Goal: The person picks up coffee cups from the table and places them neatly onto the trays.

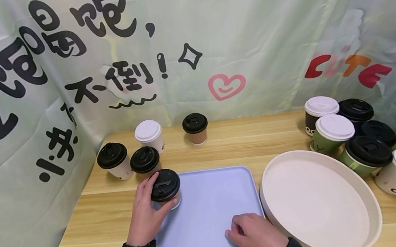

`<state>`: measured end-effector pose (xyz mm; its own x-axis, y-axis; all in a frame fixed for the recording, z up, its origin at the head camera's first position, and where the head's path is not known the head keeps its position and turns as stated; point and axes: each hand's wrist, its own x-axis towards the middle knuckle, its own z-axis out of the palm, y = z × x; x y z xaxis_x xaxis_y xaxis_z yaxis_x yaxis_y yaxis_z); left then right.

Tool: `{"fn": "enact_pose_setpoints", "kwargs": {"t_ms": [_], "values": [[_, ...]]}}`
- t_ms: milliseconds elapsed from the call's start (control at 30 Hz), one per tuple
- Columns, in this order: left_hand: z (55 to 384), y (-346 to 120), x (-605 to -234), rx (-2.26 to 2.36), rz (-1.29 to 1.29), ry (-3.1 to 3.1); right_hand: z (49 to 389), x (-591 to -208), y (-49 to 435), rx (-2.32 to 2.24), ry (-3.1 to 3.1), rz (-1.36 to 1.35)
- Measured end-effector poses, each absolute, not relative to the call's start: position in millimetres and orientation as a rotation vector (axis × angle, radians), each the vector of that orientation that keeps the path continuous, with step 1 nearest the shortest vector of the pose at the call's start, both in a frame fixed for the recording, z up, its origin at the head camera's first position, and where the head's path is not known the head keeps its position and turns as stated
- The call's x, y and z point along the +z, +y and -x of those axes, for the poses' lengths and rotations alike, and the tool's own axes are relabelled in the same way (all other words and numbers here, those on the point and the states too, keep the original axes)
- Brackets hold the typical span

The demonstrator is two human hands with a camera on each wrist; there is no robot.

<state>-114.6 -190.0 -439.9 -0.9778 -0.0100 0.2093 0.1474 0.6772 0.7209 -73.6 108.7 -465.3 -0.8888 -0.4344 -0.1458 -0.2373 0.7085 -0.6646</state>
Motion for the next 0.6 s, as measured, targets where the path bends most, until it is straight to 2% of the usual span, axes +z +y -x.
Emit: {"fn": "enact_pose_setpoints", "kwargs": {"t_ms": [600], "values": [[114.8, -188.4, -440.3, -1.204, 0.105, -2.685, 74.0, -466.2, 109.9, -0.966, 2.625, 0.536]]}}
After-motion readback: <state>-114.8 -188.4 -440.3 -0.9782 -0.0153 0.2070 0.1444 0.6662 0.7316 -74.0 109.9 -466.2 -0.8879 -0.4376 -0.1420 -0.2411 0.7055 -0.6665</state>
